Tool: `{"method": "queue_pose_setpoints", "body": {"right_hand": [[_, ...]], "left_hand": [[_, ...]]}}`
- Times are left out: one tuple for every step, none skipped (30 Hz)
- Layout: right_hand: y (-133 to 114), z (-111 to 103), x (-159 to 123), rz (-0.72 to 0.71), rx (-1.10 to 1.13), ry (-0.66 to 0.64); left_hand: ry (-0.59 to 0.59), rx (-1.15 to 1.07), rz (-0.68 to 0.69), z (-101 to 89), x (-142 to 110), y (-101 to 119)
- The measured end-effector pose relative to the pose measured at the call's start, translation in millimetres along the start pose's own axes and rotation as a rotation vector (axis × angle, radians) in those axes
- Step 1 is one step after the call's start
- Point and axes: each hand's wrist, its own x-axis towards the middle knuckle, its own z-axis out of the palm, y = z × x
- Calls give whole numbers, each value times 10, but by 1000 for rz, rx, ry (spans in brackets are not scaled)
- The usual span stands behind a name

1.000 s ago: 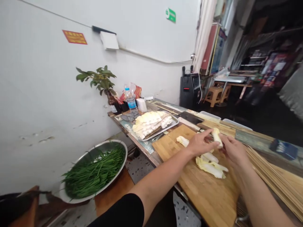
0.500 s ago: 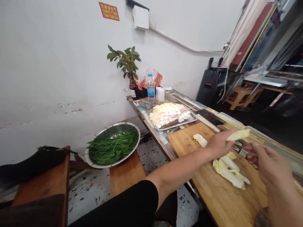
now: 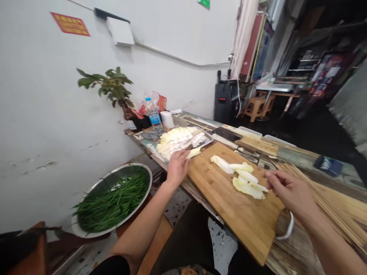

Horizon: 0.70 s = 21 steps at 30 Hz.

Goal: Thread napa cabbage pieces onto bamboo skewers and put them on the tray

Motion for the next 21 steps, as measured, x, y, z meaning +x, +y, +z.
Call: {"method": "queue_pose_setpoints", "body": {"right_hand": [[70, -38, -59, 11, -50, -14], [136, -84, -111, 35, -74, -22], [199, -136, -155, 60, -91, 0], [257, -189, -190, 84, -103, 26], [311, -241, -217, 106, -117, 56], [362, -289, -237, 130, -129, 97], [411, -327, -249, 154, -139, 143], [458, -355, -255, 179, -145, 192], [501, -372, -256, 202, -146, 235], [540, -377, -255, 223, -146, 269], [572, -373, -253, 243, -147, 286], [596, -362, -253, 261, -150, 286], [613, -348, -254, 277, -155, 277], [624, -333, -258, 291, -164, 271], [631, -319, -262, 300, -170, 269], [635, -305, -265, 307, -169, 277], [636, -292, -265, 312, -160, 287], [636, -278, -262, 317, -151, 302], [632, -263, -255, 321, -149, 313], [623, -247, -247, 307, -148, 320], [607, -229, -241, 277, -152, 327]], "left_hand": [[-14, 3, 5, 0, -31, -54], [-23, 4, 15, 5, -55, -90], [-22, 1, 25, 6, -73, -114], [-10, -3, 35, -4, -84, -138], [20, -3, 38, -27, -82, -170], [74, 6, 23, -65, -65, -220], [145, 29, -27, -115, -29, -295], [223, 63, -106, -173, 28, -396], [300, 105, -208, -235, 105, -524], [352, 152, -344, -296, 196, -675], [361, 186, -428, -351, 295, -843], [355, 213, -481, -398, 395, -1022], [329, 236, -533, -432, 489, -1202], [295, 257, -586, -455, 571, -1376], [260, 278, -635, -467, 638, -1537], [221, 298, -675, -473, 686, -1680], [181, 317, -706, -475, 717, -1803], [140, 333, -725, -479, 731, -1902], [96, 346, -733, -484, 730, -1975], [52, 355, -733, -489, 716, -2019], [10, 362, -726, -489, 693, -2029]]}}
